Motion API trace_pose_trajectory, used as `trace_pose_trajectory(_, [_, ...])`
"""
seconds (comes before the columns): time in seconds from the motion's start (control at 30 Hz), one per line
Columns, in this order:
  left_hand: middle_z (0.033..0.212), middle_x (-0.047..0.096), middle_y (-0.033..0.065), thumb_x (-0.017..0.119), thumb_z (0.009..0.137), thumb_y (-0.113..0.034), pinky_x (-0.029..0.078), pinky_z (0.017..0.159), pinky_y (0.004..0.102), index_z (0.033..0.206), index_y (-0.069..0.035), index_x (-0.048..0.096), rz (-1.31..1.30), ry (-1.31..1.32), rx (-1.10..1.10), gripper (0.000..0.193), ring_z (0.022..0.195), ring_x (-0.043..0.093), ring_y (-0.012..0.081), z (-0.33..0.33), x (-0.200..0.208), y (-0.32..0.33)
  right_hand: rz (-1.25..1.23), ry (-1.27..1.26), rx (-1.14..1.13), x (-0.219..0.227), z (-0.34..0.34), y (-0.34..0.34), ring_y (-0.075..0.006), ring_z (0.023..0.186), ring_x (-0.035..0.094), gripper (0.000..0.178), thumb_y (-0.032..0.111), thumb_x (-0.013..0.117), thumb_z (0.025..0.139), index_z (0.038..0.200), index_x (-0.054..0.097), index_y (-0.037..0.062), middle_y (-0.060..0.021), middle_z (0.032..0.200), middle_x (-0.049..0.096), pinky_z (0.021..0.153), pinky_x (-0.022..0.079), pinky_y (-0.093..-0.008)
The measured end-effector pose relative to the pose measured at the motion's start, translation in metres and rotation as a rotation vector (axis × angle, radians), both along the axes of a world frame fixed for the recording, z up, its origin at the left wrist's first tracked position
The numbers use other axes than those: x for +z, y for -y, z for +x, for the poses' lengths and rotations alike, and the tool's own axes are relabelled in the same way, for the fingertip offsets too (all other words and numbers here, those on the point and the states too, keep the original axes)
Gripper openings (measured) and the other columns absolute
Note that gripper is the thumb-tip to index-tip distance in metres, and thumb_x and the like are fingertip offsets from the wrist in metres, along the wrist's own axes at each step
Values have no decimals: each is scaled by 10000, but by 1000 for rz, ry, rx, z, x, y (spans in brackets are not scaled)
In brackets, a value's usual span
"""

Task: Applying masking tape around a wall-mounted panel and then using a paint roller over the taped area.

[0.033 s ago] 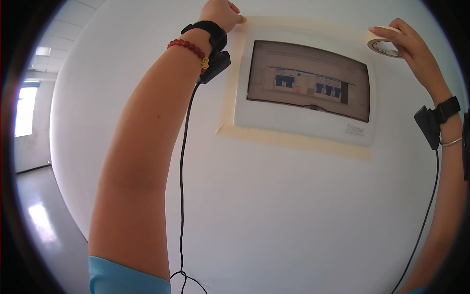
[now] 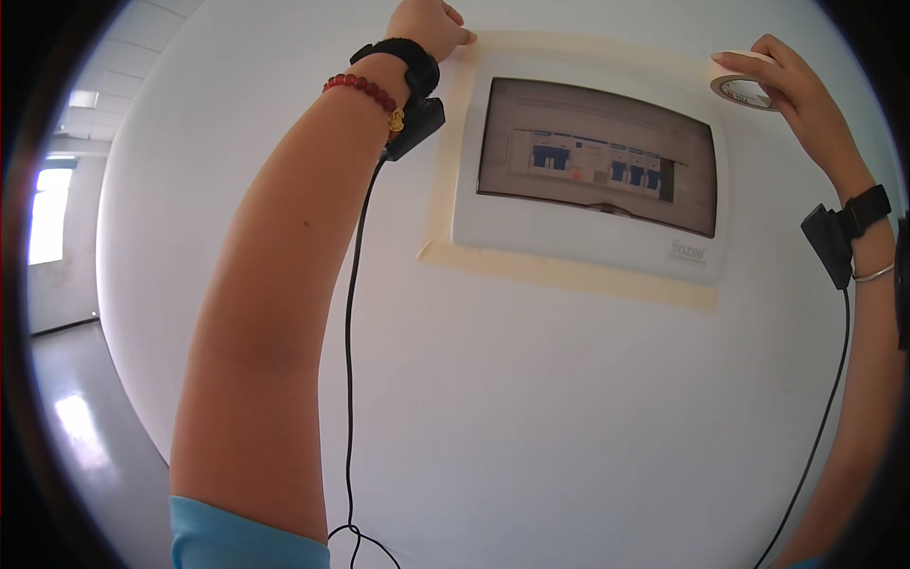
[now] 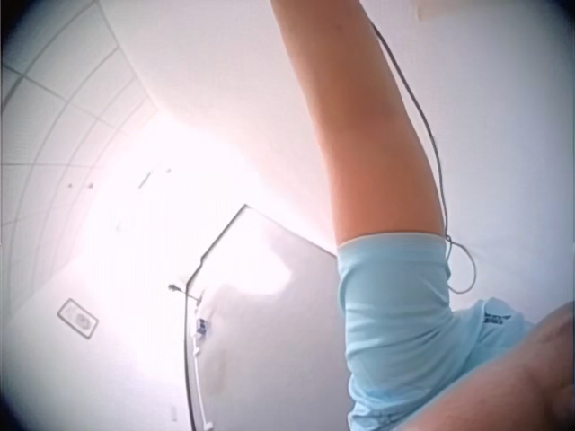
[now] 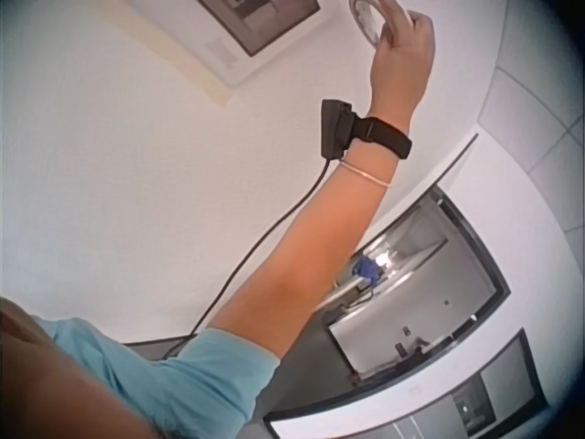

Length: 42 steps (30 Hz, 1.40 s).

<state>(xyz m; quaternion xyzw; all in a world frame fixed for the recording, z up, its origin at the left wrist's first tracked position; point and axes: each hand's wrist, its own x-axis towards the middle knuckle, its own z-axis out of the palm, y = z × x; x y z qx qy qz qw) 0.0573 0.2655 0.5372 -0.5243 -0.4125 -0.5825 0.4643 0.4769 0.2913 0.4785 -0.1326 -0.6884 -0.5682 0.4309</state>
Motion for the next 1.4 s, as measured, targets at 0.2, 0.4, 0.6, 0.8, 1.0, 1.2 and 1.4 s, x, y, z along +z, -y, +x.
trace_pose_trajectory(0.2, [788, 704, 197, 812, 719, -181, 543, 673, 363, 882, 29, 720, -161, 57, 15, 281, 717, 670, 275, 5, -4, 12, 24, 23, -82, -4, -10, -3, -150, 876, 552, 527, -125, 517, 855, 1232, 669, 210, 1, 943, 522, 741, 489, -313])
trace_pose_trajectory(0.4, [802, 707, 205, 800, 719, -191, 545, 685, 379, 877, 38, 719, -112, -5, 104, 290, 733, 676, 293, 6, -7, 12, 95, 46, -73, -2, -9, -6, -149, 860, 552, 503, -114, 516, 863, 1210, 679, 211, 5, 930, 536, 717, 483, -299])
trace_pose_trajectory(0.6, [836, 709, 211, 791, 730, -195, 547, 707, 392, 895, 39, 721, -139, -40, 210, 295, 748, 677, 316, 5, -3, 17, 120, 93, -112, 1, -21, 6, -145, 823, 542, 427, -70, 534, 887, 1177, 692, 201, 5, 875, 521, 707, 483, -276])
trace_pose_trajectory(0.8, [873, 705, 224, 806, 735, -201, 546, 718, 402, 932, 35, 720, -231, 41, 216, 319, 795, 676, 324, 8, -2, 28, 110, 51, -160, -1, -27, 6, -132, 881, 558, 390, -51, 535, 913, 1180, 682, 192, 23, 918, 554, 794, 486, -259])
trace_pose_trajectory(1.0, [1260, 594, 235, 778, 785, -275, 477, 925, 394, 1250, -25, 603, -123, -103, 451, 557, 1137, 577, 315, 17, -8, 18, 24, 7, -171, -14, -32, 21, -279, 875, 566, 337, 7, 564, 853, 1086, 734, 180, -100, 892, 572, 810, 474, -371])
trace_pose_trajectory(1.2, [966, 614, 110, 579, 864, 29, 495, 813, 351, 992, -38, 617, 80, -645, 399, 150, 891, 583, 283, 0, -25, 13, 119, 44, -174, -7, -34, 23, -279, 884, 578, 314, 29, 547, 872, 1086, 727, 172, -93, 911, 582, 817, 481, -381])
trace_pose_trajectory(1.4, [1013, 648, 78, 542, 933, -3, 501, 837, 310, 1036, -1, 669, 2, -489, 300, 163, 904, 606, 261, 11, -54, 16, 99, 24, -145, -5, -26, 32, -279, 937, 593, 306, 64, 531, 894, 1102, 719, 186, -102, 938, 576, 835, 491, -371])
